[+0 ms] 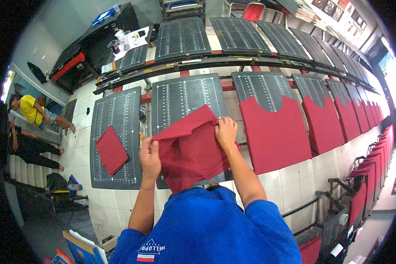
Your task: The person prepares garment pieces for screen printing by smoothing them onto a series of printing platens, then collects and stacks the items from a table.
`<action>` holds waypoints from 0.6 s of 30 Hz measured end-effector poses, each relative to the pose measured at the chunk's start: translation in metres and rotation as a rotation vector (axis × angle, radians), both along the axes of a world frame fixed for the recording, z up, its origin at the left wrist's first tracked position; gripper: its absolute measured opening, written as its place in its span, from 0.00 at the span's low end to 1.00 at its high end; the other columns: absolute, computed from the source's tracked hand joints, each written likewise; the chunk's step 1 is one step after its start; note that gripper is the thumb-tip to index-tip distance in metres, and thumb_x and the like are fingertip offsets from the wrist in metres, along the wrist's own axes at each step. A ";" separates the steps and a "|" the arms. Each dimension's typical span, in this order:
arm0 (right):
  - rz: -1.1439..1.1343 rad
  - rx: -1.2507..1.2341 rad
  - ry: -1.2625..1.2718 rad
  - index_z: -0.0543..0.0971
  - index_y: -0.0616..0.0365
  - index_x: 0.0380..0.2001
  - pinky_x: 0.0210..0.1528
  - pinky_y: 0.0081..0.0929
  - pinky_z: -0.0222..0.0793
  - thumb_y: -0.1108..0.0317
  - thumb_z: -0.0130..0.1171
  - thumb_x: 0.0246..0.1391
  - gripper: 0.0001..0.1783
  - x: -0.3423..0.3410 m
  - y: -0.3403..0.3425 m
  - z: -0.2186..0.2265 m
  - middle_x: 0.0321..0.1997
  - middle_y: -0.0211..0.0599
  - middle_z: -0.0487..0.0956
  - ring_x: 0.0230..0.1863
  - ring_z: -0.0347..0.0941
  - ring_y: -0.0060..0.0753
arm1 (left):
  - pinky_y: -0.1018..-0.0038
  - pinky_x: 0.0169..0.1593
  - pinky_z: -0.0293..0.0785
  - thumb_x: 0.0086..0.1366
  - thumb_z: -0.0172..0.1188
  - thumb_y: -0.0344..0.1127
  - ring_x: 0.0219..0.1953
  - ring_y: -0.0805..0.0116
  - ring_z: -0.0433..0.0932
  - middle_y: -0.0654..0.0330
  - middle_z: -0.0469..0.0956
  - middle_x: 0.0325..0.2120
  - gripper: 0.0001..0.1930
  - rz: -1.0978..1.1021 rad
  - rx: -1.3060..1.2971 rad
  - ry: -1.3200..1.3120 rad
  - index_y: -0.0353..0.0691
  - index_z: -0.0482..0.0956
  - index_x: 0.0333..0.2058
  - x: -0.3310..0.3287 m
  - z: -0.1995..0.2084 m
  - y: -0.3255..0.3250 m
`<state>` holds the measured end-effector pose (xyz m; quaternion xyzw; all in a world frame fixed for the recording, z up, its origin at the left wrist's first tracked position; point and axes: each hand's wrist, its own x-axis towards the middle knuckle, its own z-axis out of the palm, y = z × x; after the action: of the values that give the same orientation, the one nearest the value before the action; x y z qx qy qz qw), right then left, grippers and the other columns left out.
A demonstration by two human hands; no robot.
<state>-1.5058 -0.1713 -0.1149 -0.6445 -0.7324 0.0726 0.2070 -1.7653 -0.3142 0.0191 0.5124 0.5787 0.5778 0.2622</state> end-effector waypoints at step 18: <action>0.558 0.012 0.568 0.64 0.65 0.58 0.51 0.34 0.70 0.66 0.73 0.43 0.41 -0.113 -0.159 0.180 0.52 0.54 0.70 0.52 0.72 0.46 | 0.82 0.37 0.74 0.73 0.47 0.31 0.31 0.81 0.76 0.63 0.78 0.31 0.06 -0.195 0.348 -0.365 0.36 0.71 0.40 -0.060 0.233 0.037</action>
<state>-1.6184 -0.3305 0.0653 -0.3737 -0.7934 0.2973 0.3774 -1.8254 -0.2775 0.2521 0.4902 0.3616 0.7236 0.3245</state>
